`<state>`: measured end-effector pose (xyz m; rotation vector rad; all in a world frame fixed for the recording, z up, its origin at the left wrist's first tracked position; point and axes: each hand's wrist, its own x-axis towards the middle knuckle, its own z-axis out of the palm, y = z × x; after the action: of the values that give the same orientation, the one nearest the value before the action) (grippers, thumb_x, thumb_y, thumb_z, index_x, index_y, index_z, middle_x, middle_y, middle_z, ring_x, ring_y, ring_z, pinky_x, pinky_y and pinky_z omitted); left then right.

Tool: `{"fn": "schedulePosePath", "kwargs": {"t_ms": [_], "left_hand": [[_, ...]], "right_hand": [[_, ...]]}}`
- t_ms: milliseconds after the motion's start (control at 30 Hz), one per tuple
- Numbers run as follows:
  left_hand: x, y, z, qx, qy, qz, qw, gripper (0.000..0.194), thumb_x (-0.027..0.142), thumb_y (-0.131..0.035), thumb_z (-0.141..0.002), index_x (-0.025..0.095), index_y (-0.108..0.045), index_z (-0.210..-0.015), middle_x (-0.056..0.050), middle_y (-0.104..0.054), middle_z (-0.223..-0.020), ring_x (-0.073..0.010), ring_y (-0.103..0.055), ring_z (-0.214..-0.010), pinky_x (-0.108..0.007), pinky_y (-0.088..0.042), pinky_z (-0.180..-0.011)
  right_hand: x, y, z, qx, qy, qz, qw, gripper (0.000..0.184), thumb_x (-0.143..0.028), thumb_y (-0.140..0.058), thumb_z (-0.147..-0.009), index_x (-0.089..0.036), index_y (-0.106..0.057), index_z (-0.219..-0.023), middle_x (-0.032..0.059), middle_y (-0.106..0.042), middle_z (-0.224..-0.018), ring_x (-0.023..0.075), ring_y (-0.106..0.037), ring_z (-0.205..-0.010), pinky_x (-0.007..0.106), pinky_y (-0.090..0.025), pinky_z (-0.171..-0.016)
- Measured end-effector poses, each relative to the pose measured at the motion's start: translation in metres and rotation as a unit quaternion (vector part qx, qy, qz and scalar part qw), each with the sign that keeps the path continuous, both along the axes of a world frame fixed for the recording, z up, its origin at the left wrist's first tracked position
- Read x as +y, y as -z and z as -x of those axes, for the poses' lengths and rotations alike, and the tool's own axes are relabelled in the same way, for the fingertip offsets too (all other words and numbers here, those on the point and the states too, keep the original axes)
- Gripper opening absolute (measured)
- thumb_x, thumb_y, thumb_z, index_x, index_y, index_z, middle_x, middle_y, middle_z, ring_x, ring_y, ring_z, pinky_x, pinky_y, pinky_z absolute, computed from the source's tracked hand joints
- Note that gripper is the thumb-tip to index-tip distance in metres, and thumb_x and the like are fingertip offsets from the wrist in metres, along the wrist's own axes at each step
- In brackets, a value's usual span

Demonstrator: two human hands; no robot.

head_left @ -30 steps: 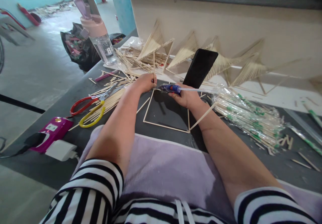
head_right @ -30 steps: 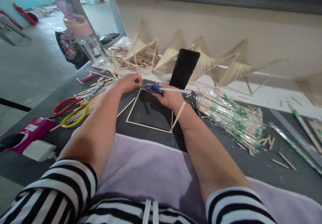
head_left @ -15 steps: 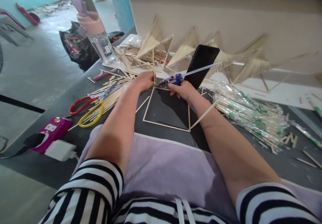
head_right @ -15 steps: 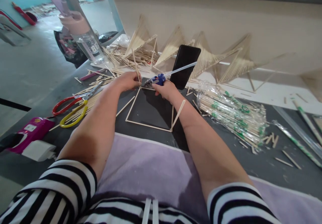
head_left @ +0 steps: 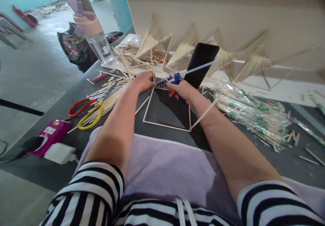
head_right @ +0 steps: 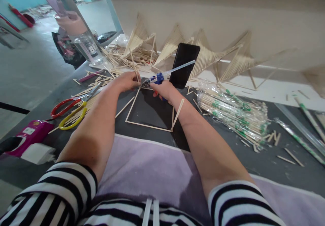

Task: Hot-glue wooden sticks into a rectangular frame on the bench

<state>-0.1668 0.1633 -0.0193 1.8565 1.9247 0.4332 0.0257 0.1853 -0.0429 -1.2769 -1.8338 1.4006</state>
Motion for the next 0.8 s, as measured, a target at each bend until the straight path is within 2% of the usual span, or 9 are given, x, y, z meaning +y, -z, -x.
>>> {"fn": "schedulePosePath", "kwargs": {"t_ms": [533,700,800], "left_hand": [[0.0024,0.0045,0.0031,-0.016,0.003,-0.003,1.0,0.017,0.018,-0.058,-0.075,0.017,-0.062,-0.091,-0.003,-0.061,-0.08,-0.0114,-0.054,-0.063,-0.022,-0.043,-0.059],[0.0016,0.0021,0.0016,0.003,0.005,-0.006,1.0,0.018,0.019,-0.058,-0.074,0.016,-0.063,-0.091,-0.003,-0.062,-0.082,-0.0128,-0.055,-0.066,-0.024,-0.044,-0.062],[0.0015,0.0023,0.0017,0.001,0.006,-0.012,1.0,0.017,0.019,-0.058,-0.074,0.016,-0.063,-0.09,-0.003,-0.062,-0.082,-0.012,-0.054,-0.064,-0.023,-0.043,-0.059]], "right_hand": [[0.0031,0.0053,-0.0093,0.006,0.006,-0.013,1.0,0.028,-0.041,-0.06,-0.077,-0.018,-0.056,-0.063,0.0022,-0.062,-0.052,0.0082,-0.04,-0.033,0.023,-0.032,-0.033],[0.0002,0.0077,-0.0087,-0.01,0.01,-0.054,0.998,0.024,-0.043,-0.062,-0.076,-0.019,-0.061,-0.076,0.0011,-0.062,-0.053,0.0099,-0.043,-0.036,0.024,-0.037,-0.037],[0.0001,0.0089,-0.0087,-0.007,0.016,-0.066,0.998,0.024,-0.042,-0.061,-0.077,-0.018,-0.062,-0.08,0.0013,-0.063,-0.054,0.0107,-0.045,-0.037,0.025,-0.039,-0.039]]}}
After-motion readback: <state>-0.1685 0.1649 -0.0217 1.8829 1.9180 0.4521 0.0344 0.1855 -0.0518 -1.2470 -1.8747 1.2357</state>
